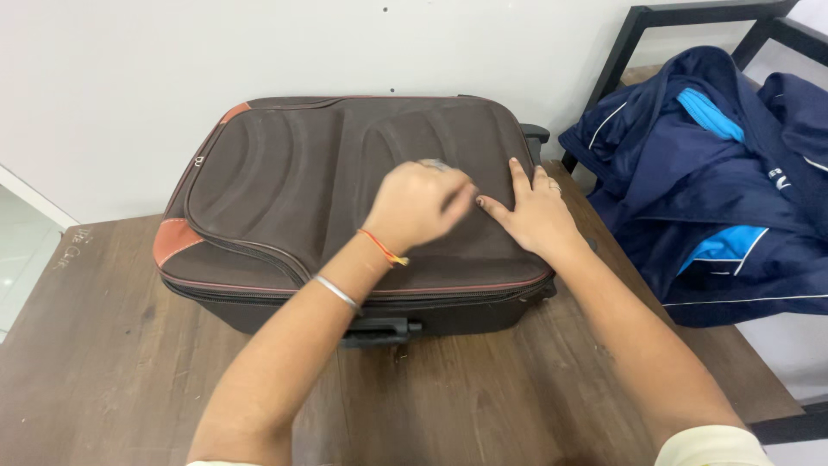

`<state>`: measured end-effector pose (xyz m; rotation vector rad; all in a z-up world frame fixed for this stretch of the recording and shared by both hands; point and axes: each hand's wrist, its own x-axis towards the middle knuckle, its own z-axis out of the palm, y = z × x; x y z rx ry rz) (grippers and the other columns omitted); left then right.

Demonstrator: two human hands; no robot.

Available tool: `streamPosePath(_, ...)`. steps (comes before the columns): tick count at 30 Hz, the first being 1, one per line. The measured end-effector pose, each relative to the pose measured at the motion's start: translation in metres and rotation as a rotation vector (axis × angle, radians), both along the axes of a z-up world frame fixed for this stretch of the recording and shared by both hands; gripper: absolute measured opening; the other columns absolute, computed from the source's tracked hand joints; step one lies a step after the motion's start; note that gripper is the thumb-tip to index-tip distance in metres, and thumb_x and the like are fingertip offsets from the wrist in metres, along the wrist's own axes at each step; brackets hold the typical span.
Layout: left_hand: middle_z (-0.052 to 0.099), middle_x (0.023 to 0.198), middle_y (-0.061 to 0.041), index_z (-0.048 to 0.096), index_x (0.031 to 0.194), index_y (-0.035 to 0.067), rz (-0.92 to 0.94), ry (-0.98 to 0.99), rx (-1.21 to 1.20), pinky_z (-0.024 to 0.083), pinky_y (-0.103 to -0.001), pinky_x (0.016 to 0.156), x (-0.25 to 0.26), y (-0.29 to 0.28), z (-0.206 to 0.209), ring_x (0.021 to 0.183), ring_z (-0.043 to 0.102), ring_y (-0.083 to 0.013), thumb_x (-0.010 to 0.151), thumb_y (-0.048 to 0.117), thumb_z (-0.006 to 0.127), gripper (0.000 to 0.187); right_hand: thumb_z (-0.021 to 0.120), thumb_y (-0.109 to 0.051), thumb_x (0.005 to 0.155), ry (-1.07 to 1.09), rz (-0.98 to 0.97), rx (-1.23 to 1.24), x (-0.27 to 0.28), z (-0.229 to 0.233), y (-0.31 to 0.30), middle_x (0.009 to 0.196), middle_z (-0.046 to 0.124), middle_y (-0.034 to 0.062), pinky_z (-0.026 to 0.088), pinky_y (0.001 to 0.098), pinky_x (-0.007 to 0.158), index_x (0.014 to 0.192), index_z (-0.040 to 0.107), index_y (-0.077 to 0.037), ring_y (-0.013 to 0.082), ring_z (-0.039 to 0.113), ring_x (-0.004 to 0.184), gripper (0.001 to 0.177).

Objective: The person unzips a suitcase, removes a shirt and two other garments, and folds each item by hand on a wooden table.

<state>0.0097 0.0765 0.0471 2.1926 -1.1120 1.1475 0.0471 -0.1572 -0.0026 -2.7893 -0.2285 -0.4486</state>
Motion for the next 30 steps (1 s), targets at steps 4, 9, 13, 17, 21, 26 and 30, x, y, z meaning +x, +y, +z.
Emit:
streamPosePath(4,0.062,0.128,-0.019,0.065,0.115,0.0,0.907,0.166,0.064,0.05,-0.058,0.083,0.015,0.114,0.004,0.119,0.055,-0.0419,0.081,0.046,0.075,0.058,0.053,-0.076,0.084,0.138,-0.122,-0.036,-0.055,0.021,0.015,0.155,0.029,0.0365,0.041,0.0559,0.107,0.162,0.023,-0.017,0.055,0.035,0.139,0.102)
streamPosePath(9,0.063,0.134,-0.025,0.066,0.13,-0.006,1.48,0.902,0.022,0.051,-0.059,0.091,0.001,0.231,-0.002,0.123,0.06,-0.0456,0.098,0.072,0.049,0.086,0.058,-0.075,0.083,0.169,-0.08,-0.099,-0.097,0.036,0.015,0.153,0.033,0.0381,0.043,0.0519,0.107,0.16,0.03,-0.016,0.0521,0.04,0.139,0.1)
streamPosePath(13,0.078,0.119,-0.015,0.079,0.118,0.008,1.449,1.008,0.185,0.058,-0.046,0.084,-0.013,0.262,-0.003,0.111,0.073,-0.0319,0.102,0.068,0.046,0.071,0.064,-0.072,0.079,0.237,-0.032,-0.123,-0.111,0.046,0.01,0.152,0.035,0.037,0.043,0.0486,0.109,0.157,0.034,-0.018,0.0497,0.046,0.135,0.1)
streamPosePath(17,0.077,0.112,-0.008,0.08,0.113,0.015,1.468,1.014,0.274,0.055,-0.038,0.082,-0.024,0.273,-0.001,0.105,0.071,-0.0252,0.1,0.074,0.041,0.071,0.068,-0.067,0.076,0.198,0.049,-0.003,-0.125,0.055,0.003,0.151,0.039,0.0344,0.045,0.0456,0.106,0.15,0.048,-0.019,0.0462,0.051,0.133,0.09)
streamPosePath(21,0.083,0.094,0.0,0.09,0.098,0.012,1.367,1.307,0.176,0.054,-0.036,0.086,-0.03,0.281,0.013,0.092,0.075,-0.0212,0.1,0.067,0.048,0.069,0.073,-0.056,0.08,0.281,0.048,0.161,-0.139,0.072,-0.003,0.132,0.063,0.0228,0.052,0.0434,0.094,0.148,0.057,-0.02,0.0416,0.067,0.113,0.078)
streamPosePath(26,0.078,0.079,-0.012,0.079,0.089,0.005,1.091,1.38,-0.331,0.053,-0.044,0.078,-0.031,0.277,0.025,0.075,0.07,-0.0282,0.096,0.064,0.055,0.064,0.08,-0.033,0.079,0.12,0.329,0.543,-0.147,0.07,-0.008,0.138,0.064,0.0125,0.048,0.0382,0.096,0.133,0.064,-0.014,0.0212,0.057,0.132,0.06)
streamPosePath(30,0.073,0.097,-0.029,0.07,0.107,-0.009,0.934,0.738,-0.156,0.053,-0.047,0.087,-0.049,0.217,0.039,0.096,0.07,-0.0389,0.096,0.061,0.066,0.071,0.074,-0.02,0.091,-0.123,0.634,1.037,-0.16,0.063,-0.022,0.154,0.05,0.0156,0.039,0.0423,0.114,0.134,0.059,-0.006,0.027,0.045,0.146,0.048)
